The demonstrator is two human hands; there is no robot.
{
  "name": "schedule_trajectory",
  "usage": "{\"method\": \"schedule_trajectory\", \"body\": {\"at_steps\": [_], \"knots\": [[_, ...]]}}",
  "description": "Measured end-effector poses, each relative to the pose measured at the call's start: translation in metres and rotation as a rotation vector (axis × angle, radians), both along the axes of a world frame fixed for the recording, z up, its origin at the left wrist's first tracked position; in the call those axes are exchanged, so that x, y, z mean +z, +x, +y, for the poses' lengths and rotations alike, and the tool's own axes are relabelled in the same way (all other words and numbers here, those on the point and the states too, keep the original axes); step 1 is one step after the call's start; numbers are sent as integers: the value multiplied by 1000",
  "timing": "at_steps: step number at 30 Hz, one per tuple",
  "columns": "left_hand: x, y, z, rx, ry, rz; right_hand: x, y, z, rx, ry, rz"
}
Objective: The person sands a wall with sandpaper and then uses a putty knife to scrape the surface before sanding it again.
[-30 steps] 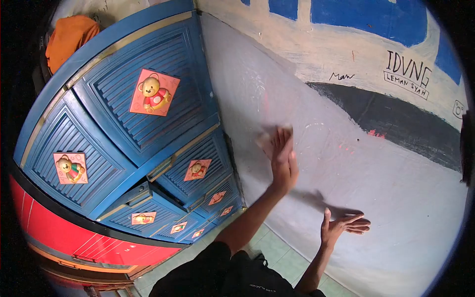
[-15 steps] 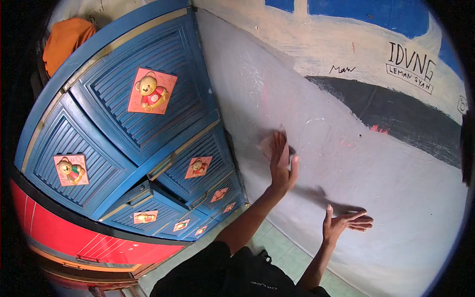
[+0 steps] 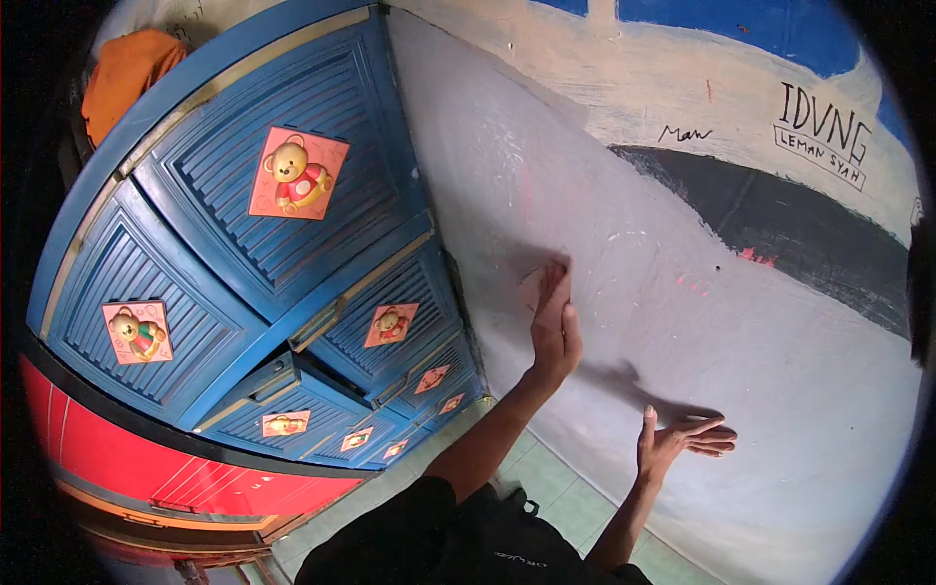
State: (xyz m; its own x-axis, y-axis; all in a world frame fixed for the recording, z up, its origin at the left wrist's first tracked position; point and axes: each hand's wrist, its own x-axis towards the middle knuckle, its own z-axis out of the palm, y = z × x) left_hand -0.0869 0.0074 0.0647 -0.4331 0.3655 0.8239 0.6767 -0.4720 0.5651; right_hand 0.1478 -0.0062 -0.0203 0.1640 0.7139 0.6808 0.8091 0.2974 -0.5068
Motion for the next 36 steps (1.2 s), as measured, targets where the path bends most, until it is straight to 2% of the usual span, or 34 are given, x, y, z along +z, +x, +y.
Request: {"method": "schedule_trajectory", "body": {"at_steps": [2,4,6,8,12,14,16,19,21,22,24,25,27,30,33,36], "knots": [[26,-7,2,7,-1,20,0,0,2,8,-2,-10],[47,-20,14,-32,68,-105,1,0,0,6,4,-13],[53,-30,22,-11,36,-128,0,1,1,6,1,-8],[50,-31,26,74,37,-135,-2,1,2,16,-1,0],[22,-6,7,50,129,-32,-3,2,4,-6,32,-32],[-11,4,-4,44,19,-4,-3,1,2,-11,36,-38],[-5,3,-4,82,11,-6,0,0,2,3,12,-35],[30,-11,5,31,33,-135,0,0,1,19,11,-10],[52,-26,11,-224,-10,-417,2,-2,1,16,16,-13],[52,-27,14,-223,-9,-423,3,-1,1,15,23,-13],[46,-30,22,-82,108,-264,0,2,2,20,24,-29],[31,-29,24,-83,111,-264,-2,2,3,23,25,-38],[-14,-19,21,80,115,-246,-1,0,3,25,30,-19],[-45,-5,6,79,151,-209,-6,4,5,3,18,-33],[-32,-8,14,-17,154,-327,-9,8,4,-27,18,-74],[25,-23,24,-129,236,-399,0,0,4,-22,35,-49]]}}
